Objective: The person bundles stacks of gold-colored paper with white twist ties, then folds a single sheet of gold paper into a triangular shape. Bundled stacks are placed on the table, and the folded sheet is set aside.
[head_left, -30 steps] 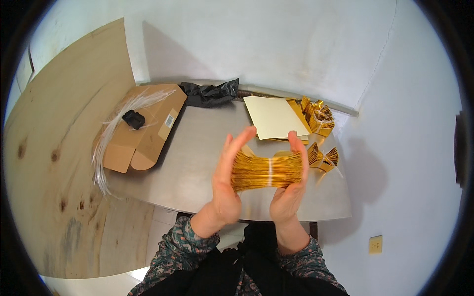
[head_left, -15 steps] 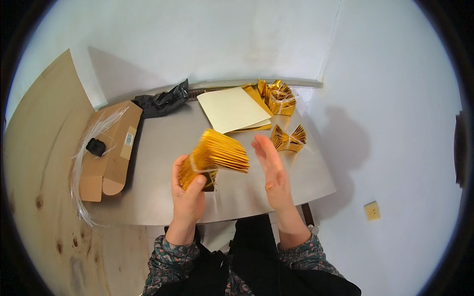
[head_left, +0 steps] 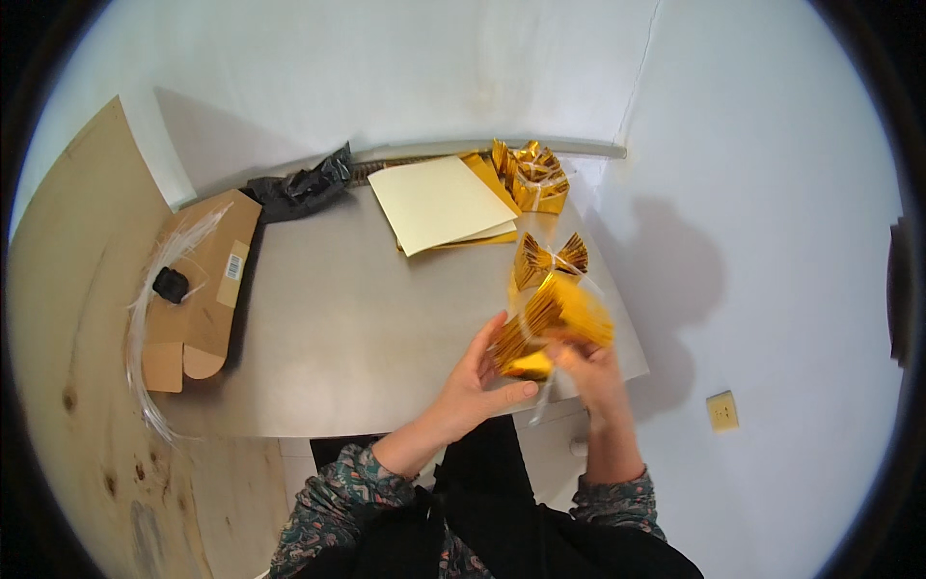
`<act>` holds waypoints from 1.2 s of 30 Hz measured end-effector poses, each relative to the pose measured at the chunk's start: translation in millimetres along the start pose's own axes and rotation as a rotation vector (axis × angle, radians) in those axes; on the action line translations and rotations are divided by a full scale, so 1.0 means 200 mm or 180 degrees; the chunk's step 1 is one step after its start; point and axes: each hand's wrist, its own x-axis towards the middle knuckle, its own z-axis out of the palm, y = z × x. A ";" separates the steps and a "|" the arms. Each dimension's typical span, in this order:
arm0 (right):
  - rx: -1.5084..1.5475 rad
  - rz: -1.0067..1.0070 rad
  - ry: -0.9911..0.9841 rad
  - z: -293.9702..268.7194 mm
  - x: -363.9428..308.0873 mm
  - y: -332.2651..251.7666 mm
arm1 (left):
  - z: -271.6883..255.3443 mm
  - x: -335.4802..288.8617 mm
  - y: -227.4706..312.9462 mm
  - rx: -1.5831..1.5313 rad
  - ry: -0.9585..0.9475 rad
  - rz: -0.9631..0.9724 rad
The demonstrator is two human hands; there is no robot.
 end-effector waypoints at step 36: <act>-0.4199 -0.0592 -0.1519 -0.32 0.37 -0.35 | -0.32 0.34 -0.12 0.0431 0.0163 -0.0876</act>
